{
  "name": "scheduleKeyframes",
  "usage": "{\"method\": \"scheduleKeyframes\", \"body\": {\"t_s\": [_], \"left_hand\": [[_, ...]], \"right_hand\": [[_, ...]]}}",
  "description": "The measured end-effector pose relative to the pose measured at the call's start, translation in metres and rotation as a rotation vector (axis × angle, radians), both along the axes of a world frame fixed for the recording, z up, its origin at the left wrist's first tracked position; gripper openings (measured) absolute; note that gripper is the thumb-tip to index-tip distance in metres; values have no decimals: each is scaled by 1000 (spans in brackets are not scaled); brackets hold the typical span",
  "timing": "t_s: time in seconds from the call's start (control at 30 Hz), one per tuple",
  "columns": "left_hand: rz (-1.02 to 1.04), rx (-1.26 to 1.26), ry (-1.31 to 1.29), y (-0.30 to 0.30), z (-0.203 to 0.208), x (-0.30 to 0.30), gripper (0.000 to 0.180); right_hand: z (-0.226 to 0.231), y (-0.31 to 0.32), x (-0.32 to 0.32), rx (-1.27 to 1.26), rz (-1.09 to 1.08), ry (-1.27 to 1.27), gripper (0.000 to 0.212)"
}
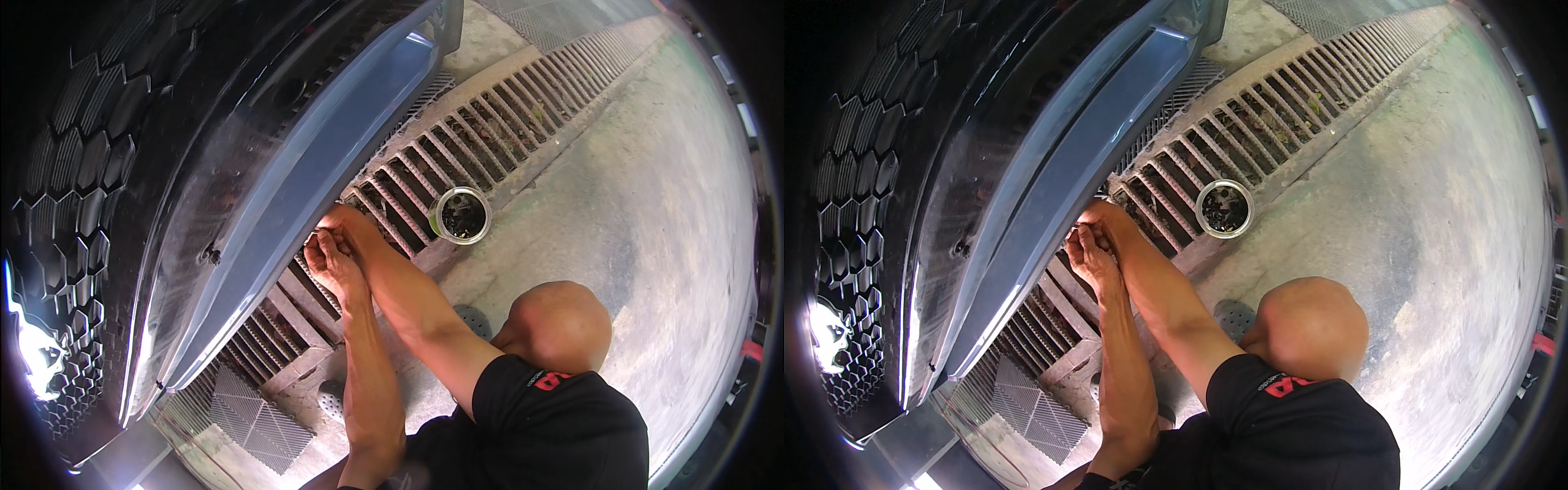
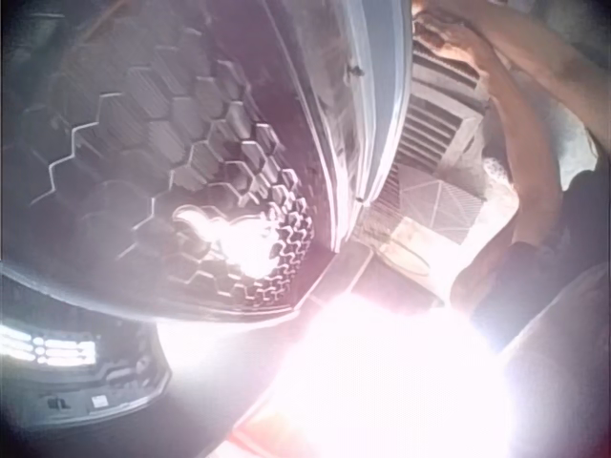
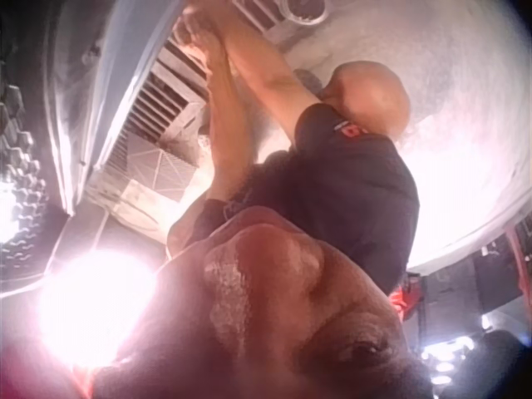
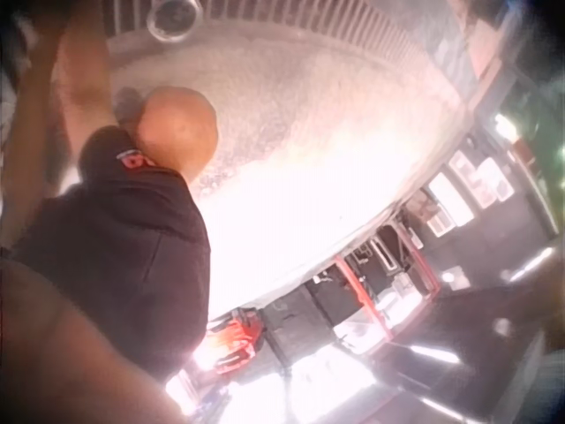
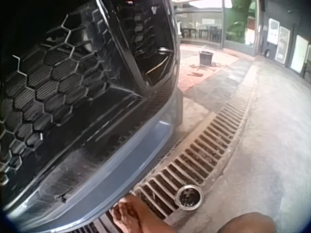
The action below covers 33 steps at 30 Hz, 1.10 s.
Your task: The person kneels in front of a car and uses a screwdriver to tighten screws along the bottom edge of the front bumper. They repeatedly dip the screwdriver into a small container of screws and fasten them into the bumper's mounting points.
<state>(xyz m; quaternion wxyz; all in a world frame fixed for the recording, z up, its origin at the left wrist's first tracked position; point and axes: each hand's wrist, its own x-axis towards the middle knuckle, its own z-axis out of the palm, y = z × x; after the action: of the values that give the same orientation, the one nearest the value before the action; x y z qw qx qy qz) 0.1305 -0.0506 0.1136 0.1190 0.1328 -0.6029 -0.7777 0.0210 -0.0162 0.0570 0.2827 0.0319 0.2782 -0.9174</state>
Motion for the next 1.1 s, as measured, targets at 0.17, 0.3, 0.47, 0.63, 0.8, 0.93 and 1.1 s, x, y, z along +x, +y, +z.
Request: {"method": "scheduleKeyframes", "body": {"t_s": [0.17,0.3,0.47,0.63,0.8,0.93,1.1], "left_hand": [[79,-16,-96,-6,-1,14,17],[181,104,-119,-23,3,25,17],[192,393,-60,-73,1,18,11],[57,489,-42,-73,8,24,11],[-118,470,25,-63,3,27,13],[-34,519,64,-89,-14,22,15],[-77,636,145,-123,-25,-12,21]], "right_hand": [[-4,-11,5,-130,-73,61,21],[-3,-20,11,-222,-121,103,24],[11,-29,18,-153,-146,-30,30],[-3,-29,17,-204,-192,47,28],[-3,-19,18,-72,-105,-55,25],[29,-25,27,-35,-192,-75,27],[21,-17,25,-112,-216,18,43]]}}
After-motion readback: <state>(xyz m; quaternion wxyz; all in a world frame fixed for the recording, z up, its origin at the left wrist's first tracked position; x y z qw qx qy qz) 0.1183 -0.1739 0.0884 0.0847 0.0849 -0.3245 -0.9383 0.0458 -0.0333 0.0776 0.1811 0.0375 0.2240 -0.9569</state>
